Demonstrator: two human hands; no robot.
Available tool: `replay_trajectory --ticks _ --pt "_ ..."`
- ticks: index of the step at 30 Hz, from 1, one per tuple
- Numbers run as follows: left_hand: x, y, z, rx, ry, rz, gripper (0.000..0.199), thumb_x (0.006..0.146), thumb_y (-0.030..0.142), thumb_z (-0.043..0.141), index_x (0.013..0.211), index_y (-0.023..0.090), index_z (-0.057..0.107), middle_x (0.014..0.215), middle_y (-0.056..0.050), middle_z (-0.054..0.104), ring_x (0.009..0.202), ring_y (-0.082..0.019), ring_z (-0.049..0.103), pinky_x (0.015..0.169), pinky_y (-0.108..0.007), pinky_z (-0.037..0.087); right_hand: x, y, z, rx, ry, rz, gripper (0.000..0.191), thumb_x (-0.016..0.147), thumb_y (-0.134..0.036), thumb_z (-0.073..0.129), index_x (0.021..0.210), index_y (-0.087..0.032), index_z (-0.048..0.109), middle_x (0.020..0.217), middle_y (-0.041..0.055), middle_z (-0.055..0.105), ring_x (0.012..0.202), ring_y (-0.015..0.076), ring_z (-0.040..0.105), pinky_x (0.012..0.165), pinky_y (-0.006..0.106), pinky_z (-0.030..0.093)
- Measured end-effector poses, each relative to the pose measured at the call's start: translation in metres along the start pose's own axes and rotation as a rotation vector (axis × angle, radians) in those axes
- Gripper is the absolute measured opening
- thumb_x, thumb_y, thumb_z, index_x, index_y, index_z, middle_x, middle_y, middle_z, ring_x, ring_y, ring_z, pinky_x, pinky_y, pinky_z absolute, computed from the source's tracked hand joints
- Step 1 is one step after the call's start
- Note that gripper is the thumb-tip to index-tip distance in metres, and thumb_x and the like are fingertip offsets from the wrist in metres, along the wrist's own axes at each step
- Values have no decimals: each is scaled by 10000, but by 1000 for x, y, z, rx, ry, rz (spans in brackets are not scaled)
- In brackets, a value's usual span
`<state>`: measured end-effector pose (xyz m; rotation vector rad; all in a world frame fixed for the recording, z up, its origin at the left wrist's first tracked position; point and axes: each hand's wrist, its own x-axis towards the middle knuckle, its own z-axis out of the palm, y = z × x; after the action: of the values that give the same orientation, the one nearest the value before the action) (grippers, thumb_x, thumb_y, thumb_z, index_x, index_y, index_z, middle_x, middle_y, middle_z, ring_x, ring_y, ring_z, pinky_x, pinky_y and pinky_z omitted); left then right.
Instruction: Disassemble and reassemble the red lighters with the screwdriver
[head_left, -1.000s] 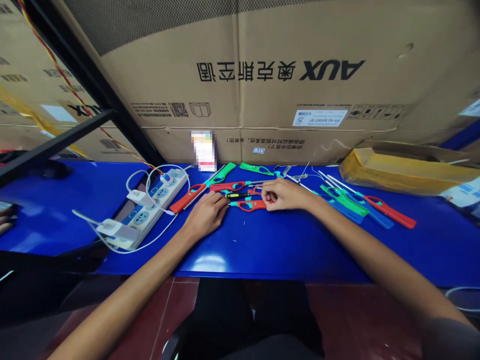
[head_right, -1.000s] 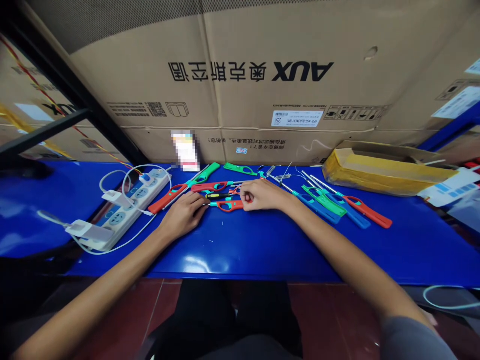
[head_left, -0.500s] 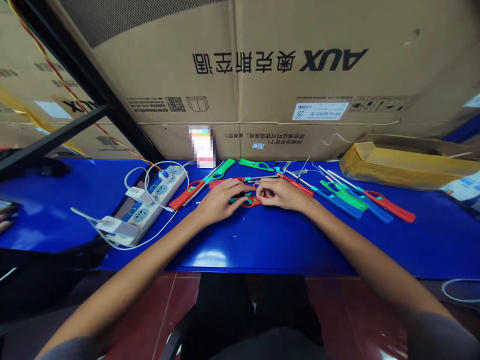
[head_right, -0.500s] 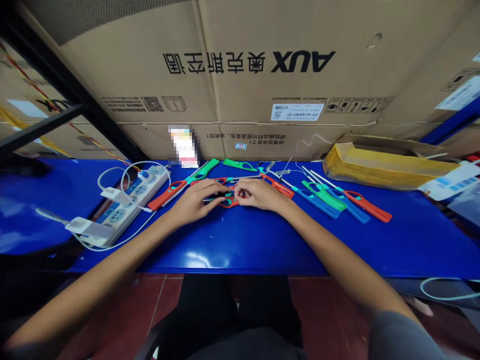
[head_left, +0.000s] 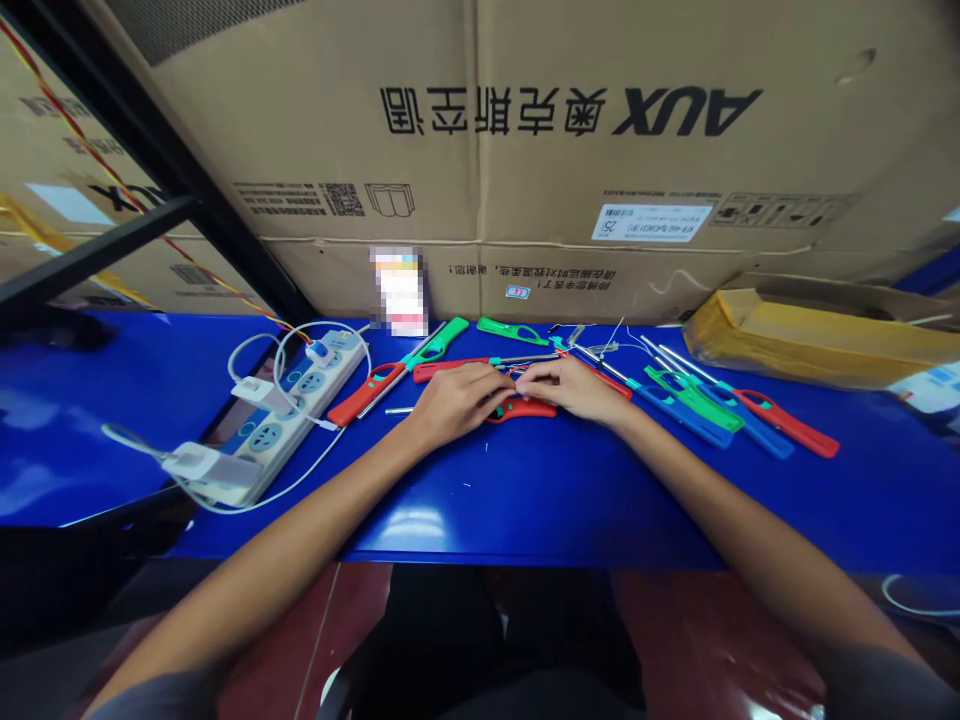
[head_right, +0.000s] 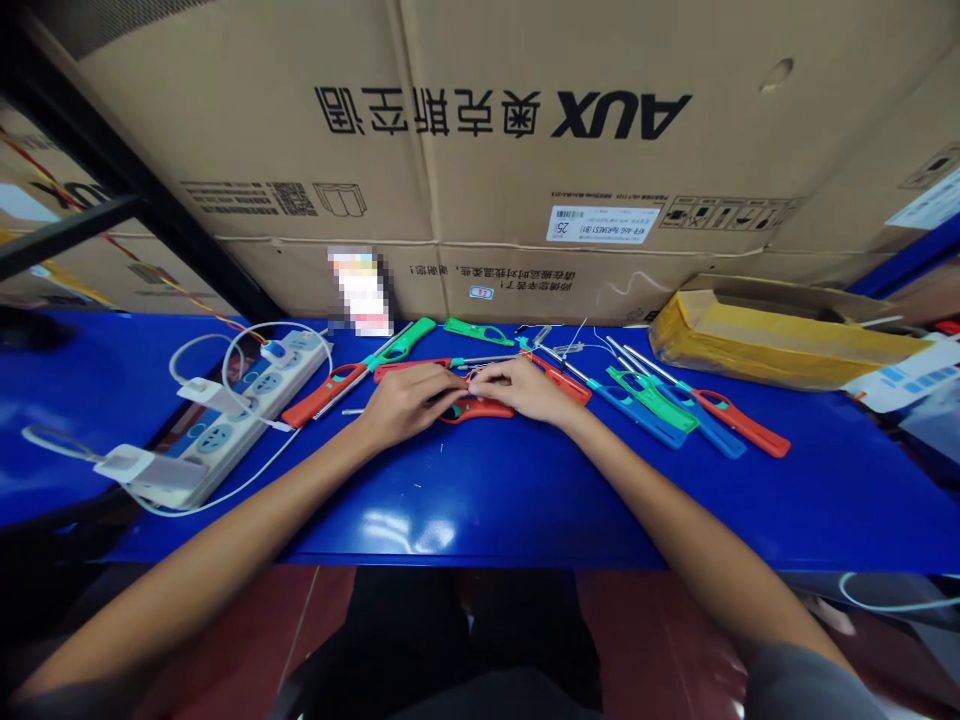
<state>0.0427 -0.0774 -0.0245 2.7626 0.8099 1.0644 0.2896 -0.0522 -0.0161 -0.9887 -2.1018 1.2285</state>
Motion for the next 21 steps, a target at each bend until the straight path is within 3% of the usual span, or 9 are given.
replay_trajectory --ticks 4,7,11,15,21 --pt "1 2 -1 -14 -7 -54 205 1112 282 546 1115 164 713 1007 -100 778 901 -202 731 788 -337 588 -5 -7 -3 -128 29 -86 276 996 -452 646 996 -231 812 1027 63 795 940 217 708 903 390 524" --pt "0 -1 -5 -18 1 -71 196 1109 271 541 1090 169 707 971 -82 763 878 -197 709 787 -335 576 -12 -14 -11 -359 -59 -193 236 966 -422 746 1110 -241 790 1133 78 752 1061 241 682 995 417 512" --pt "-5 -8 -14 1 40 -127 188 1098 284 566 1058 179 718 966 -62 767 879 -192 710 810 -336 574 -21 -13 -18 -607 -155 -189 327 915 -325 812 1225 -242 752 1284 118 702 1225 297 639 1081 462 494" --pt "-8 -10 -19 -11 48 -148 180 1090 289 581 1053 186 725 967 -56 771 881 -190 715 822 -336 580 -23 -7 -17 -664 -156 -216 319 923 -223 725 1238 -259 752 1254 99 737 1179 283 668 1034 436 521" --pt "-5 2 -12 -76 -31 -121 179 1104 250 541 1094 183 707 1007 -75 772 938 -212 716 858 -363 586 -22 -5 -11 -590 -97 -219 292 1024 -272 619 1278 -277 762 1211 64 784 1097 245 710 1025 425 521"
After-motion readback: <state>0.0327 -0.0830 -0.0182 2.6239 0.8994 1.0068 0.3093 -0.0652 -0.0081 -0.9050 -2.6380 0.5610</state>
